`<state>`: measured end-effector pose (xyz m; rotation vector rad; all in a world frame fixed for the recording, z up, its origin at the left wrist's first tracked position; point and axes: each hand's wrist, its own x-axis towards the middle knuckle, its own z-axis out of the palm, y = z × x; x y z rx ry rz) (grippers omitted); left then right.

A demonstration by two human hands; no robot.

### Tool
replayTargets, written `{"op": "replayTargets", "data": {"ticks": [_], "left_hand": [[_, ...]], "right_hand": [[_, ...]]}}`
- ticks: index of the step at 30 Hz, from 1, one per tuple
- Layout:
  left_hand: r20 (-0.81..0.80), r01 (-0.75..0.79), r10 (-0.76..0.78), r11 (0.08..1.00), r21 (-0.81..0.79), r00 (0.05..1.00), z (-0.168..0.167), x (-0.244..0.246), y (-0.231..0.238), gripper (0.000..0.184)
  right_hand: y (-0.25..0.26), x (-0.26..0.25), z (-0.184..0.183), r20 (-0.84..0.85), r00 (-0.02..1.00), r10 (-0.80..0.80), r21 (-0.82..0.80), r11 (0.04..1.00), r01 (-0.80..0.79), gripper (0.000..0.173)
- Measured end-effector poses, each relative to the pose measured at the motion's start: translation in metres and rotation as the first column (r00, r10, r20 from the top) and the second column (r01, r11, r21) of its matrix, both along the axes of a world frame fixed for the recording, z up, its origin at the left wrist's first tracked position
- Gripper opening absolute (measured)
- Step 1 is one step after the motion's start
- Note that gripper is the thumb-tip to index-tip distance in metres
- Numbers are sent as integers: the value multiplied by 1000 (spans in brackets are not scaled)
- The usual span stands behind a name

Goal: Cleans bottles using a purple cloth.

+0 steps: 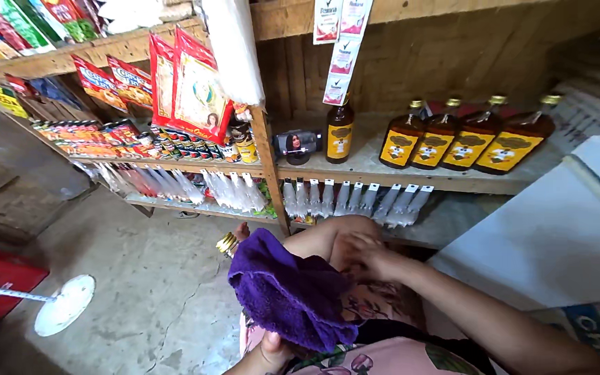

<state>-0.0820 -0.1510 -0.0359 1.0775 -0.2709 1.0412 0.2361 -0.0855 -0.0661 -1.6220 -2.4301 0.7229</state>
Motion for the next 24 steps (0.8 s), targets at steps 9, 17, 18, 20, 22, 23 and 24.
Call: {"op": "replayTargets", "data": {"ticks": [9,17,18,20,22,23,24], "left_hand": [[-84,-208,211,977,50,974,33,12,-2,42],[-89,-256,259,966,39,962,46,13,-1,43],[-99,-251,254,967,40,962,37,10,0,43],[-90,-188,191,981,47,977,7,2,4,45],[-66,-143,144,990,12,987,-6,1,4,46],[-60,-134,134,991,2,989,-7,3,3,47],[-60,-124,123,992,-4,991,-8,4,3,47]], "right_hand": [[34,-1,27,26,966,-258,233,941,245,26],[81,-11,39,-73,959,-273,90,956,278,38],[74,-20,49,-163,953,-255,90,958,272,43],[51,-43,76,-413,894,-174,144,957,252,47],[18,-69,105,-605,794,62,271,953,132,52],[1,-83,117,-646,733,212,350,936,38,60],[-13,-98,126,-658,666,351,420,905,-62,66]]}}
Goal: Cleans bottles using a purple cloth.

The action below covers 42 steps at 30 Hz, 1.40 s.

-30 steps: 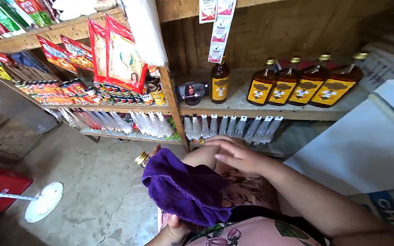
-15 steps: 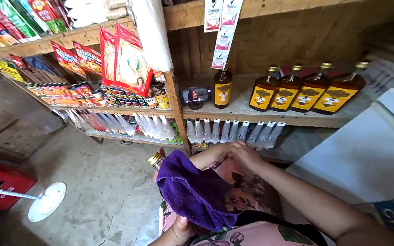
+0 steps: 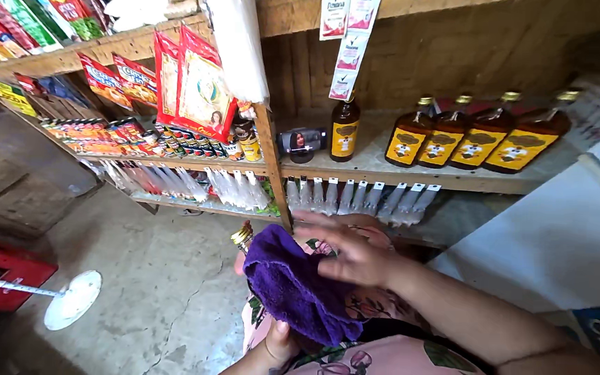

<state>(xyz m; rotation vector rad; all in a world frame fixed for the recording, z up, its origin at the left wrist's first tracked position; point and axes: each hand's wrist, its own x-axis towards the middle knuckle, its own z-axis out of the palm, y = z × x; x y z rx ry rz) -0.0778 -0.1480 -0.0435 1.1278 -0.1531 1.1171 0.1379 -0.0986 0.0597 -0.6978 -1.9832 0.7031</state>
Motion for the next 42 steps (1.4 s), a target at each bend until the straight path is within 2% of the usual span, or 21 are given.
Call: {"op": "replayTargets", "data": {"ticks": [2,5,7,10,12,14,16,18,19,20,23,26,27,30,35,36,37,38,39,40,42], "left_hand": [[-35,17,-16,1000,17,999,1,2,0,47],[-76,-6,9,999,47,997,5,6,0,53],[-82,-25,25,1000,1,996,9,8,1,59],[-129,-4,-8,996,-91,992,14,9,2,64],[-143,-33,18,994,-105,990,13,9,3,66],[-113,-19,5,992,-124,994,11,8,4,67],[-135,-61,26,964,-259,991,25,8,-9,58],[-211,-144,50,875,-462,976,42,6,-19,34],[-274,-217,87,842,-493,958,47,6,-19,16],[-319,-275,129,838,-471,939,50,7,-17,9],[-194,-292,233,881,-374,953,42,20,-8,25],[-177,-167,115,935,-312,977,31,23,-4,67],[-200,-153,97,945,-288,975,33,24,-3,73],[-209,-140,78,942,-304,975,38,25,-2,79],[-82,-174,158,952,-253,984,24,18,10,72],[-127,-235,203,909,-345,971,47,18,3,66],[-262,-326,208,746,-580,942,95,19,-9,54],[-413,-424,127,454,-784,902,139,23,-11,47],[-261,-294,156,697,-654,952,94,15,-10,50],[-131,-193,143,794,-577,981,60,17,-3,61],[-14,-90,97,839,-537,995,34,22,6,79]], "right_hand": [[-20,-26,8,40,988,150,140,978,-154,67],[-18,-45,4,110,990,90,336,934,-122,50],[-8,-47,4,2,999,36,270,962,-35,43],[2,-48,5,-85,994,-66,113,991,75,45],[-3,-51,2,-40,995,-90,162,982,96,47],[-10,-52,-4,7,999,-35,284,958,31,47],[-16,-50,-14,89,995,52,400,913,-83,46],[-23,-42,-24,188,976,114,468,863,-191,43],[-26,-38,-29,228,966,124,493,840,-225,41],[-28,-34,-34,252,960,123,517,822,-241,40],[-22,-24,-37,246,961,129,559,791,-250,41],[-5,-21,-21,170,982,81,494,855,-156,40],[2,-21,-15,129,991,47,435,895,-99,40],[14,-27,-8,52,998,-19,253,967,5,48],[-7,-39,-22,195,981,-7,351,934,-63,43],[-12,-38,-26,233,972,20,365,925,-107,42],[-17,-37,-32,261,964,51,377,914,-151,42],[-20,-35,-37,279,957,81,384,904,-188,41],[-23,-33,-42,293,950,106,383,897,-219,42],[-26,-31,-46,297,947,120,385,893,-234,41],[-28,-26,-51,306,944,123,396,885,-243,41]]}}
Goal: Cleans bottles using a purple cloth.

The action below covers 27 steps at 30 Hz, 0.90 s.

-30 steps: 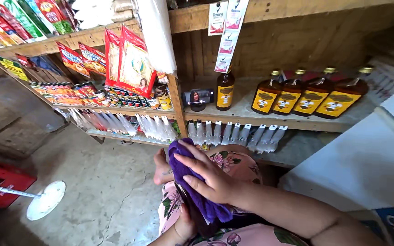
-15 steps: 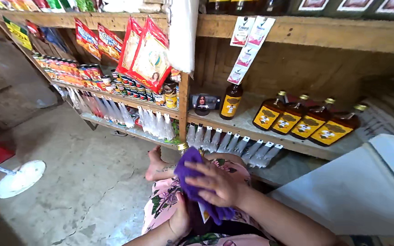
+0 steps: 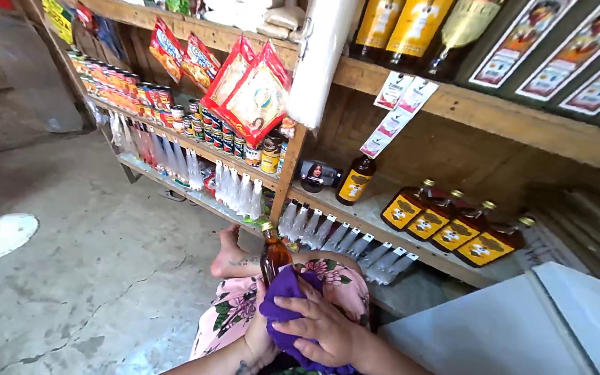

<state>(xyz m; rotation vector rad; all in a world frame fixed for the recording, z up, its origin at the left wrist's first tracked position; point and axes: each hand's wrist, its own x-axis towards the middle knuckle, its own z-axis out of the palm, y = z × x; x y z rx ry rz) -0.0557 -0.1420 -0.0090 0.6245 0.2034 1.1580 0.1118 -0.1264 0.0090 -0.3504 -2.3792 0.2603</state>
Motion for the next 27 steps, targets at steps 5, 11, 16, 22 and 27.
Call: {"op": "replayTargets", "data": {"ticks": [5,11,16,22,27], "left_hand": [[9,14,-14,999,33,1000,6,-3,1,80],[-48,29,-32,997,-69,998,2,-4,1,72],[3,57,-57,998,-34,998,-5,-6,5,74],[39,-64,65,997,-39,997,-5,-4,2,72],[-53,-118,110,976,-182,993,4,-3,-7,54]], "right_hand": [[-4,3,-6,-19,1000,-9,56,998,10,39],[-2,-1,-11,-62,983,-170,-82,983,165,41],[2,0,-15,-196,898,-395,-431,857,283,57],[-6,1,-13,-59,983,-173,-9,985,173,41],[4,-6,6,92,993,-72,140,988,59,42]]}}
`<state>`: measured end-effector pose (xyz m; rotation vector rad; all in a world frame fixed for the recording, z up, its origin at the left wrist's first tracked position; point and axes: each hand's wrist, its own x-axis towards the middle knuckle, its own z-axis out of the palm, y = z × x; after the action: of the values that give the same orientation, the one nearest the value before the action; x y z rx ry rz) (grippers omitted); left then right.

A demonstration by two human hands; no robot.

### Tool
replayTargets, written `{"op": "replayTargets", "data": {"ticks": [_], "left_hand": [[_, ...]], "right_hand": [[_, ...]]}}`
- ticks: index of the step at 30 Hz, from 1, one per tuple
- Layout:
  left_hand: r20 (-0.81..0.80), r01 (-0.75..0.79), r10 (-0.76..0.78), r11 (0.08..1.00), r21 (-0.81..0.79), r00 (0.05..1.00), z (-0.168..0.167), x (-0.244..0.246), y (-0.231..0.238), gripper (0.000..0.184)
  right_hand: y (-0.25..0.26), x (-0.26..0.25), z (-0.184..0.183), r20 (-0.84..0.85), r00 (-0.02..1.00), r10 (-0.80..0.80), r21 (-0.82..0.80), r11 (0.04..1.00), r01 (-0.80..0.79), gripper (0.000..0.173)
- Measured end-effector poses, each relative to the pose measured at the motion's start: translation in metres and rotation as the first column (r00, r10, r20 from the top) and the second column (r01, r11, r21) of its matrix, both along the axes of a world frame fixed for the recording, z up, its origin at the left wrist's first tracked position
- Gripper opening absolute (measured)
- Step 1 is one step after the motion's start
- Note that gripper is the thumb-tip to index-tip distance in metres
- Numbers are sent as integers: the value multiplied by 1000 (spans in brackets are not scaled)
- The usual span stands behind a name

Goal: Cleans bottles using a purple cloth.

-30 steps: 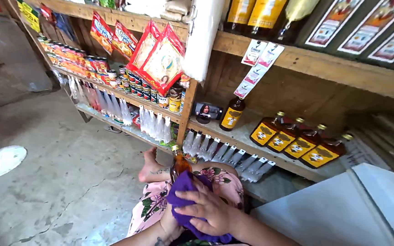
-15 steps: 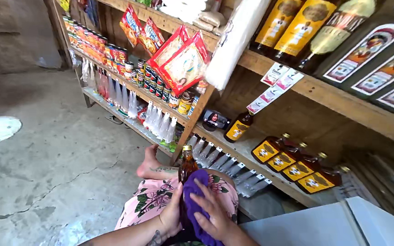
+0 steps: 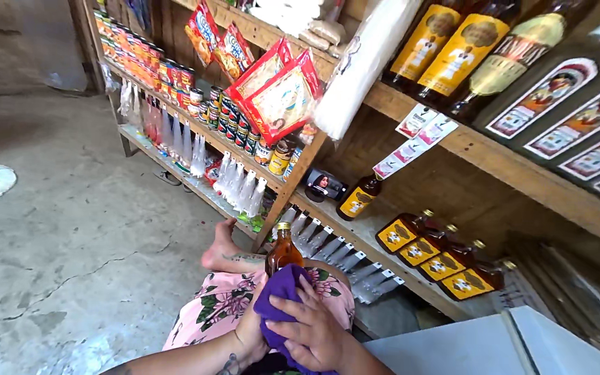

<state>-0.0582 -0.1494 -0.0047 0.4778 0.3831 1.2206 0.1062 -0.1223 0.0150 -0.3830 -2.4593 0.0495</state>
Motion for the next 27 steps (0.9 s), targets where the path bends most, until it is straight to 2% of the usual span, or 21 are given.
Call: {"op": "replayTargets", "data": {"ticks": [2,3,5,7,9,12,14,18,21,24,27], "left_hand": [[-9,-18,18,998,-64,1000,3,1,0,39],[-33,-9,7,997,-73,999,7,1,1,40],[-85,33,-40,996,-85,996,12,3,3,55],[-72,92,-94,995,-31,993,1,5,8,69],[-68,119,-119,993,0,991,-5,5,12,74],[-17,138,-138,989,47,990,-8,3,14,71],[15,157,-158,986,62,987,-10,0,14,75],[44,123,-127,988,92,991,-11,-2,13,79],[33,71,-75,990,118,997,-11,-1,12,84],[35,64,-67,993,97,997,-8,-1,10,85],[13,56,-58,994,90,998,-4,1,8,71]], "right_hand": [[7,-5,13,46,997,-57,-19,998,58,41],[12,-8,20,62,993,-96,-37,994,98,41],[21,-15,32,82,984,-160,-83,982,167,40],[34,-21,43,96,973,-210,-148,964,222,41],[46,-25,51,91,969,-228,-248,938,244,39],[60,-28,54,24,971,-236,-336,913,230,41],[62,-27,49,-75,962,-262,-366,905,218,42],[43,-22,32,-209,898,-386,-459,850,258,49],[25,-18,14,-214,897,-388,-357,885,298,56],[13,-15,2,-188,933,-307,-200,942,270,49],[11,-15,2,-134,970,-205,-45,979,201,39]]}}
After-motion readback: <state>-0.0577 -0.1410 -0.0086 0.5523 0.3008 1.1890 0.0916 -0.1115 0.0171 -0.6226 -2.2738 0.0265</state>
